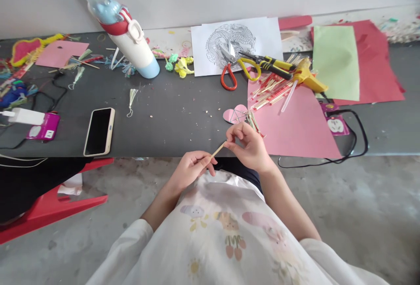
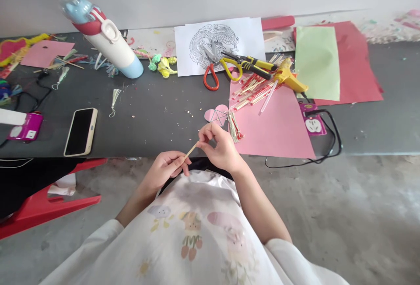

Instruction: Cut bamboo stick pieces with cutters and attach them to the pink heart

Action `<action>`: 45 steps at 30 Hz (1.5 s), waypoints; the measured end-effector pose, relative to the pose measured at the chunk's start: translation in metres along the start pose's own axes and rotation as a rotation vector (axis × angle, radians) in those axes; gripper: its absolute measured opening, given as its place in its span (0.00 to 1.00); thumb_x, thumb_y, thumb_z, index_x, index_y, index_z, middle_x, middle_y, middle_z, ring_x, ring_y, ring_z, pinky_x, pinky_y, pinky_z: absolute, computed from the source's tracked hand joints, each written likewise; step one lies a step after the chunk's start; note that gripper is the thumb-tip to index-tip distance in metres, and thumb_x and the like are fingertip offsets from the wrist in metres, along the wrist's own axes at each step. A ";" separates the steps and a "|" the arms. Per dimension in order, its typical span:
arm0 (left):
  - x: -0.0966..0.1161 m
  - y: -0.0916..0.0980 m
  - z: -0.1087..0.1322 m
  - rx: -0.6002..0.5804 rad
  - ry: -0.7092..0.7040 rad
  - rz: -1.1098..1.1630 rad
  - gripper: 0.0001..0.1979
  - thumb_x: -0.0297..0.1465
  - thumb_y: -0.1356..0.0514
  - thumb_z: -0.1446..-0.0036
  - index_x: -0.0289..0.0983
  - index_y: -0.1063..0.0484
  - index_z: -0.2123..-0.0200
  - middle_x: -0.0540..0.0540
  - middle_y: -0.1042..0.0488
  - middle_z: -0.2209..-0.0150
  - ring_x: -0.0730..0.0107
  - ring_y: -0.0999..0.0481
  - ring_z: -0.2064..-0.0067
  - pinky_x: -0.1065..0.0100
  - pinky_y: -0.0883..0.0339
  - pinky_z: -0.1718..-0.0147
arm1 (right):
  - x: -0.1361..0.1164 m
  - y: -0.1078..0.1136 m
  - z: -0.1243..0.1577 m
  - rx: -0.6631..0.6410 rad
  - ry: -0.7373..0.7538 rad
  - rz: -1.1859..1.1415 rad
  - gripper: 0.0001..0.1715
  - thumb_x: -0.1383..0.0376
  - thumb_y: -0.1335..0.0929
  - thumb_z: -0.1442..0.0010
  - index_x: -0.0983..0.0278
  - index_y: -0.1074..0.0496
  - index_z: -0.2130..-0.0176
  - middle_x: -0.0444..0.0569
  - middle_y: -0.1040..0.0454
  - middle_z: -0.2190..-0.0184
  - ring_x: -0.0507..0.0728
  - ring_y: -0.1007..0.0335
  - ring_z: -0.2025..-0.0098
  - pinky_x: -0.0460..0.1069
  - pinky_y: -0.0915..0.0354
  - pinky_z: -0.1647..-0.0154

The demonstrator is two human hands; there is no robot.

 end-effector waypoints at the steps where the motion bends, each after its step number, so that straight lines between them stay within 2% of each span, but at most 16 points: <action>1: 0.001 -0.001 -0.001 -0.009 0.001 0.003 0.18 0.44 0.41 0.40 0.34 0.24 0.66 0.45 0.23 0.77 0.80 0.47 0.81 0.72 0.54 0.81 | 0.000 0.001 0.000 -0.007 0.004 -0.016 0.21 0.74 0.32 0.44 0.58 0.49 0.69 0.41 0.37 0.69 0.51 0.40 0.68 0.48 0.37 0.66; 8: 0.005 -0.015 -0.009 -0.083 0.040 0.184 0.16 0.43 0.39 0.42 0.34 0.24 0.68 0.47 0.25 0.80 0.83 0.52 0.84 0.72 0.60 0.83 | -0.001 0.003 0.000 -0.035 0.074 -0.114 0.21 0.74 0.32 0.41 0.58 0.50 0.69 0.42 0.38 0.69 0.51 0.41 0.68 0.48 0.37 0.66; 11: 0.007 -0.020 -0.012 -0.100 0.026 0.265 0.17 0.44 0.38 0.42 0.34 0.25 0.69 0.48 0.26 0.81 0.84 0.52 0.84 0.72 0.61 0.83 | -0.001 0.009 -0.001 0.029 0.080 -0.123 0.21 0.72 0.31 0.41 0.58 0.49 0.68 0.41 0.37 0.70 0.51 0.39 0.68 0.48 0.37 0.65; 13: 0.009 -0.018 -0.015 -0.065 -0.005 0.277 0.17 0.44 0.38 0.42 0.34 0.25 0.68 0.48 0.27 0.81 0.84 0.51 0.84 0.72 0.60 0.83 | -0.001 0.017 -0.001 0.087 0.076 -0.089 0.21 0.72 0.30 0.42 0.58 0.48 0.69 0.41 0.35 0.70 0.51 0.38 0.67 0.48 0.37 0.64; 15: 0.012 -0.010 -0.018 0.018 -0.046 0.258 0.16 0.43 0.37 0.42 0.34 0.24 0.66 0.48 0.26 0.79 0.84 0.48 0.83 0.73 0.58 0.84 | 0.001 0.028 0.001 0.127 0.045 -0.009 0.20 0.72 0.30 0.42 0.59 0.47 0.69 0.42 0.34 0.70 0.51 0.38 0.67 0.48 0.38 0.64; 19: 0.025 0.007 -0.021 0.195 -0.129 0.117 0.15 0.43 0.37 0.42 0.35 0.24 0.64 0.49 0.25 0.76 0.82 0.42 0.81 0.74 0.52 0.83 | 0.019 0.054 0.014 0.191 -0.119 0.143 0.15 0.68 0.32 0.40 0.60 0.45 0.69 0.41 0.37 0.72 0.50 0.41 0.71 0.47 0.42 0.69; 24: 0.036 0.007 -0.030 0.217 -0.116 -0.136 0.16 0.44 0.38 0.41 0.36 0.25 0.62 0.48 0.22 0.72 0.78 0.31 0.77 0.75 0.40 0.79 | 0.035 0.081 0.040 0.305 -0.264 0.274 0.11 0.66 0.31 0.42 0.61 0.40 0.69 0.39 0.38 0.73 0.49 0.41 0.72 0.46 0.41 0.68; 29: 0.042 -0.014 -0.048 0.159 -0.133 -0.324 0.15 0.44 0.41 0.39 0.38 0.27 0.62 0.47 0.19 0.70 0.70 0.21 0.69 0.71 0.29 0.68 | 0.040 0.074 0.053 0.186 -0.380 0.289 0.05 0.65 0.31 0.41 0.61 0.31 0.63 0.43 0.26 0.70 0.52 0.29 0.68 0.47 0.36 0.65; 34: 0.052 -0.056 -0.063 0.054 -0.240 -0.512 0.12 0.42 0.42 0.38 0.40 0.25 0.62 0.49 0.19 0.66 0.68 0.19 0.63 0.71 0.28 0.64 | 0.038 0.064 0.052 0.108 -0.376 0.267 0.13 0.57 0.36 0.34 0.61 0.25 0.60 0.48 0.23 0.66 0.55 0.26 0.63 0.49 0.32 0.60; 37: 0.051 -0.077 -0.068 -0.001 -0.252 -0.537 0.13 0.42 0.43 0.37 0.40 0.25 0.61 0.49 0.18 0.64 0.69 0.19 0.63 0.71 0.29 0.63 | 0.037 0.065 0.051 0.143 -0.339 0.220 0.13 0.58 0.36 0.34 0.62 0.25 0.63 0.48 0.23 0.67 0.55 0.25 0.63 0.49 0.31 0.61; 40: 0.052 -0.090 -0.070 -0.013 -0.249 -0.521 0.14 0.42 0.44 0.36 0.39 0.25 0.58 0.49 0.18 0.63 0.69 0.19 0.64 0.71 0.29 0.63 | 0.036 0.076 0.050 0.232 -0.320 0.165 0.10 0.59 0.34 0.36 0.62 0.25 0.63 0.48 0.24 0.66 0.54 0.26 0.64 0.49 0.31 0.61; 43: 0.058 -0.093 -0.075 0.001 -0.267 -0.626 0.13 0.41 0.44 0.35 0.40 0.25 0.59 0.49 0.18 0.63 0.69 0.20 0.64 0.71 0.30 0.65 | 0.031 0.093 0.047 0.317 -0.321 0.144 0.10 0.60 0.33 0.38 0.63 0.27 0.66 0.47 0.25 0.69 0.53 0.28 0.67 0.48 0.32 0.64; 45: 0.068 -0.086 -0.081 0.071 -0.315 -0.787 0.12 0.39 0.45 0.35 0.40 0.25 0.59 0.49 0.19 0.63 0.68 0.20 0.62 0.70 0.31 0.64 | 0.027 0.107 0.043 0.362 -0.338 0.083 0.11 0.59 0.34 0.37 0.63 0.29 0.67 0.45 0.26 0.73 0.52 0.29 0.71 0.47 0.33 0.68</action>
Point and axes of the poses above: each hand's wrist, its own z-axis away from the middle knuckle, its own y-axis out of the back of the hand, x = y × z, the point moved 8 cm from there along -z, towards the middle knuckle
